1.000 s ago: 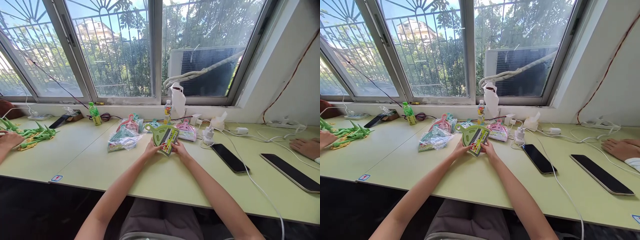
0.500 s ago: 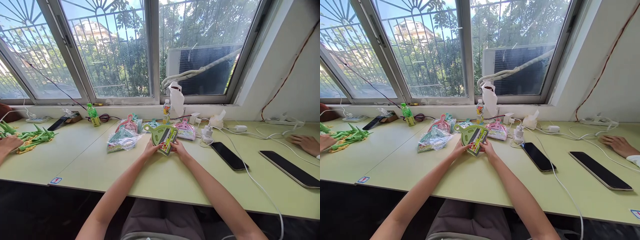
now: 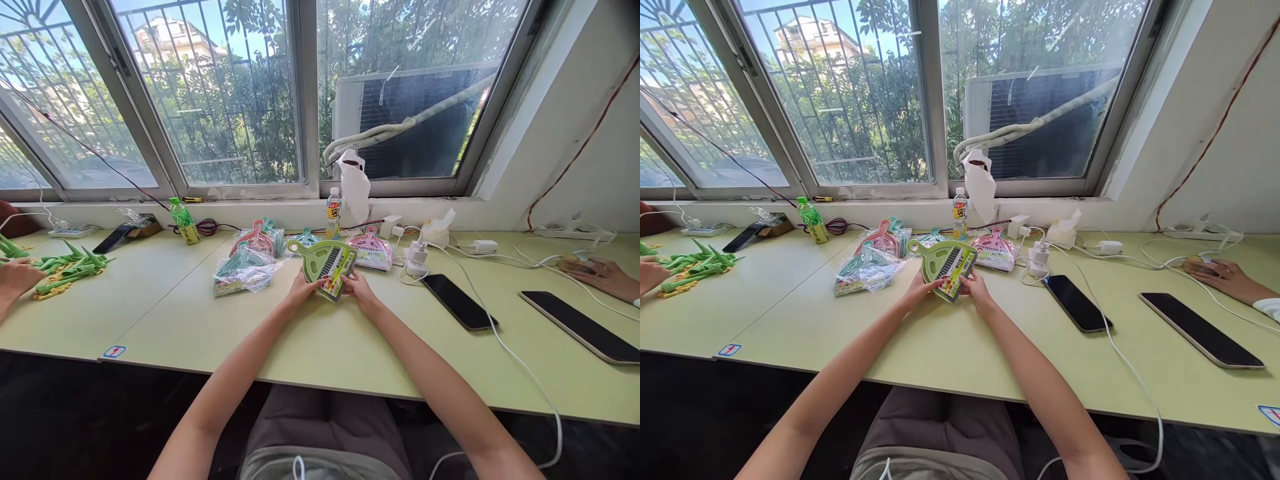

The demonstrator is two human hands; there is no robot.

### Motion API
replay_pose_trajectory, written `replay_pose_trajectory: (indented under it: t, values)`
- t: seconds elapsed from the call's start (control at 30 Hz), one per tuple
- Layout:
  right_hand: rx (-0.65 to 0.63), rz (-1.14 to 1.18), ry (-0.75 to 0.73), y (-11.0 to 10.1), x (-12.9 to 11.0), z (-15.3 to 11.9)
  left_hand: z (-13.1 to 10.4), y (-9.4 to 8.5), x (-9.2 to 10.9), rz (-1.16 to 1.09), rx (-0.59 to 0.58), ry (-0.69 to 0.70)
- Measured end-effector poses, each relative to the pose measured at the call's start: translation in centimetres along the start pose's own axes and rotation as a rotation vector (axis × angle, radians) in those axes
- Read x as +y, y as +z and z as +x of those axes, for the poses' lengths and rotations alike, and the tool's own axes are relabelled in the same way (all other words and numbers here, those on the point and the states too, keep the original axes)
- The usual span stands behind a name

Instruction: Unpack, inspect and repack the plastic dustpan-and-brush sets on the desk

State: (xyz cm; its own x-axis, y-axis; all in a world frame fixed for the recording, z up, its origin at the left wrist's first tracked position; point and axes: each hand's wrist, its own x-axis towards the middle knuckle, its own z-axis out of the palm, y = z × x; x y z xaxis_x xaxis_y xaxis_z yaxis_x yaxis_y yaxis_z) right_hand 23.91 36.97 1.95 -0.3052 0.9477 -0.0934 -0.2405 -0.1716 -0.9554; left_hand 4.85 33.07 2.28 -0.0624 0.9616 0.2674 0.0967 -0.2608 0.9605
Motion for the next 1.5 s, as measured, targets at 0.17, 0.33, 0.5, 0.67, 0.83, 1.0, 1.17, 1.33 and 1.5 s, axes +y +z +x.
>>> replay_pose_trajectory:
  t: [0.17, 0.33, 0.5, 0.67, 0.83, 1.0, 1.17, 1.33, 1.5]
  values:
    - [0.030, -0.010, -0.006, 0.0, -0.1, 0.0, -0.3, 0.0, 0.6, 0.036, -0.031, -0.024]
    - [0.051, 0.014, -0.020, -0.2, -0.7, -0.4, -0.1, -1.9, 1.5, 0.362, 0.154, 0.036]
    - [0.074, 0.007, -0.033, -0.4, -0.8, -0.5, 0.6, -5.4, 1.3, 0.991, 0.482, 0.202]
    - [0.058, 0.014, -0.020, -0.4, -0.8, -0.6, 0.6, -6.6, 0.8, 1.405, 0.301, 0.138]
    - [0.074, -0.003, -0.007, -0.4, -0.9, -0.6, 0.4, -5.1, 1.1, 1.423, 0.198, 0.346]
    - [0.110, -0.036, 0.048, -0.3, -0.8, -0.5, 0.2, -4.3, 1.1, 1.367, 0.196, 0.254]
    - [0.116, -0.012, 0.033, -0.1, -0.7, -0.5, 0.4, -4.2, 0.4, 1.318, 0.175, 0.299]
    - [0.137, 0.006, 0.032, -0.3, -0.6, -0.4, 0.6, -4.8, 0.3, 1.427, 0.159, 0.268]
    - [0.018, 0.044, -0.009, -0.6, -0.9, -0.5, 0.8, -5.7, 1.0, 1.372, 0.381, 0.142]
